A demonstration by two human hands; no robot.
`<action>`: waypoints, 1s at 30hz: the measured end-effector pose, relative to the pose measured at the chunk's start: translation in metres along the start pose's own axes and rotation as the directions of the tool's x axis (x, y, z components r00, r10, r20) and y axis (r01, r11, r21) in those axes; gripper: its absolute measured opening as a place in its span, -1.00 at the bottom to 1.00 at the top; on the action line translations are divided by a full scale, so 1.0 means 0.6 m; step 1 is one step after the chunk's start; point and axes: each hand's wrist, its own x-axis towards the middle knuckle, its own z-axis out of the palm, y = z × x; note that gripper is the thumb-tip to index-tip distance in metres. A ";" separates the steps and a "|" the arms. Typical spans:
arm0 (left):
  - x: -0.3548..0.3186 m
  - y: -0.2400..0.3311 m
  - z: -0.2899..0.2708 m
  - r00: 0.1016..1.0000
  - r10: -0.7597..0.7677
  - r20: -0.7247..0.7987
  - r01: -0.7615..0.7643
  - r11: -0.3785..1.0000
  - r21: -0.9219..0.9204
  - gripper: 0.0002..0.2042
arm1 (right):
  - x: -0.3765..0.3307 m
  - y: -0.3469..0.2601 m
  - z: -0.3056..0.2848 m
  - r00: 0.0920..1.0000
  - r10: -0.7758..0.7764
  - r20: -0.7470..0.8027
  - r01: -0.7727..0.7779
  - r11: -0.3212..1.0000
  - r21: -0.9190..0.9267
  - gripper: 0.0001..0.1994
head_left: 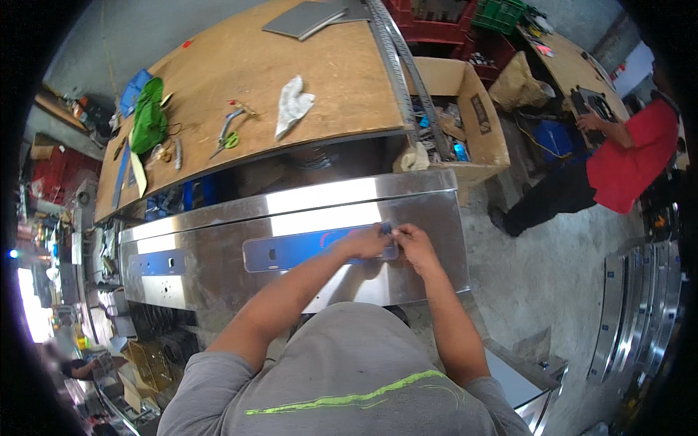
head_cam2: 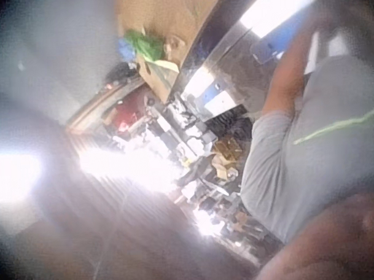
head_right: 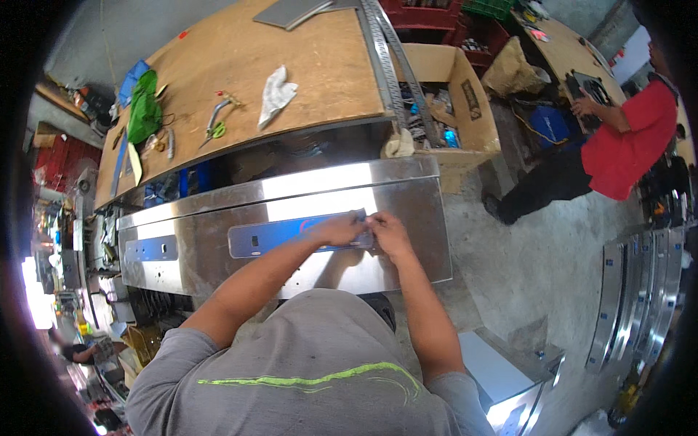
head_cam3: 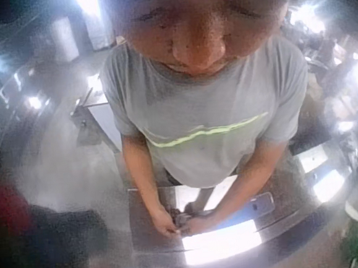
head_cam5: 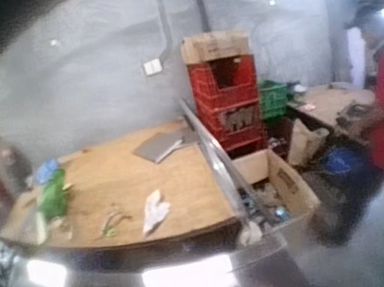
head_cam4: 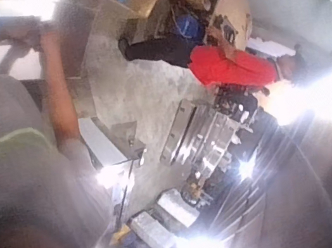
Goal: The person applies a blue sticker to a stainless steel surface, smoothing it with their hands. They then use a yellow cloth to rub the sticker, peel it off, and reapply it to ensure proper adhesion.
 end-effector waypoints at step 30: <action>-0.024 -0.079 -0.006 0.978 0.191 0.079 -0.182 0.977 -0.108 -0.49 | 0.010 0.016 0.036 0.988 -0.021 0.152 0.009 0.997 0.079 -0.77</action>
